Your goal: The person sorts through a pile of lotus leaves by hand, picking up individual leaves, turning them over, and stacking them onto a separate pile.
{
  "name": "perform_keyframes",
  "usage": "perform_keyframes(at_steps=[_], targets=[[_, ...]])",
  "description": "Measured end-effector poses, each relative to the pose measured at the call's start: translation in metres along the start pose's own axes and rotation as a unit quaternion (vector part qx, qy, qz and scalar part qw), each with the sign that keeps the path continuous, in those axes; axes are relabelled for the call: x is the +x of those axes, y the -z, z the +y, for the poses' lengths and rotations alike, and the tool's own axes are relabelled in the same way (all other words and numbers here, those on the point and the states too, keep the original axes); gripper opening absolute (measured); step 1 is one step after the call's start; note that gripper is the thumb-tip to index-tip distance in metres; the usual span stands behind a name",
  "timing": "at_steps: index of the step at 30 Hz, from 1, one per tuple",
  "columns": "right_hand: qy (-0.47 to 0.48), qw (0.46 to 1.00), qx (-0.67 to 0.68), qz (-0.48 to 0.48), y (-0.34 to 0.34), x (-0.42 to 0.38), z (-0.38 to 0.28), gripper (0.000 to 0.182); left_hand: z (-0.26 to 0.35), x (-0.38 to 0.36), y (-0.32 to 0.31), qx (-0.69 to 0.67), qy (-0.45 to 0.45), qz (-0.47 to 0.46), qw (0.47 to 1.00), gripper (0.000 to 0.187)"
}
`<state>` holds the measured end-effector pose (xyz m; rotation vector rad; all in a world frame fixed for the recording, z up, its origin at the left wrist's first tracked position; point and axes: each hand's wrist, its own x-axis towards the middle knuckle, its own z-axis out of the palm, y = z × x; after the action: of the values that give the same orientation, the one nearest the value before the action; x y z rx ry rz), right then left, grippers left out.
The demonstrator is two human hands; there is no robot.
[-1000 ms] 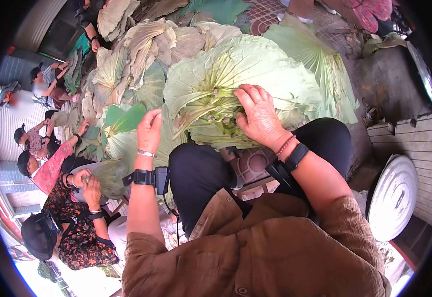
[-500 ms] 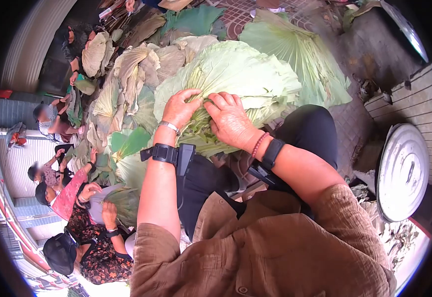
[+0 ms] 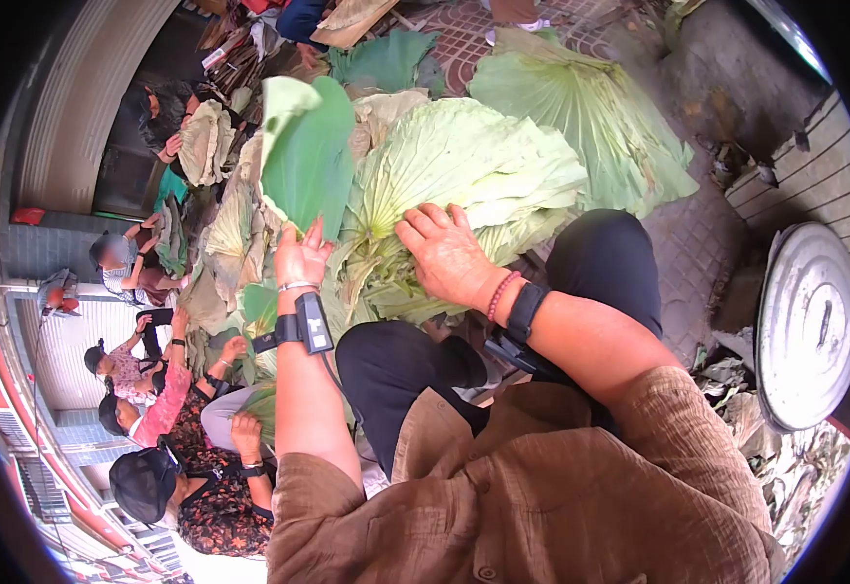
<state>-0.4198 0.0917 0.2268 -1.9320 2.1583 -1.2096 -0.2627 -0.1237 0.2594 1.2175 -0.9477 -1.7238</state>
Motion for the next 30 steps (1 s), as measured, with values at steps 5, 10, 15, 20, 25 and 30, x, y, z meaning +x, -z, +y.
perform_keyframes(at_steps=[5,10,15,20,25,30], targets=[[-0.003,1.000,0.006,-0.008,0.001,0.003,0.000,0.054,0.031,-0.005,0.051,-0.120,-0.007,-0.009,0.993,0.044],[-0.006,1.000,-0.004,-0.027,0.002,0.002,0.000,0.056,0.070,-0.032,0.121,-0.102,-0.100,0.115,0.983,0.045],[-0.001,0.999,-0.008,-0.038,0.002,0.003,0.002,0.057,0.102,-0.055,0.210,-0.115,-0.138,0.154,0.972,0.039],[0.006,0.999,-0.035,-0.033,-0.001,0.003,0.001,0.056,0.117,-0.103,0.232,0.102,-0.195,0.328,0.919,0.026],[0.008,0.998,-0.043,-0.039,-0.002,0.003,-0.001,0.055,0.065,-0.081,0.269,0.329,-0.311,0.325,0.830,0.023],[0.004,0.998,-0.047,-0.050,-0.003,0.005,-0.001,0.055,-0.020,-0.061,0.247,0.625,-0.268,0.278,0.678,0.026]])
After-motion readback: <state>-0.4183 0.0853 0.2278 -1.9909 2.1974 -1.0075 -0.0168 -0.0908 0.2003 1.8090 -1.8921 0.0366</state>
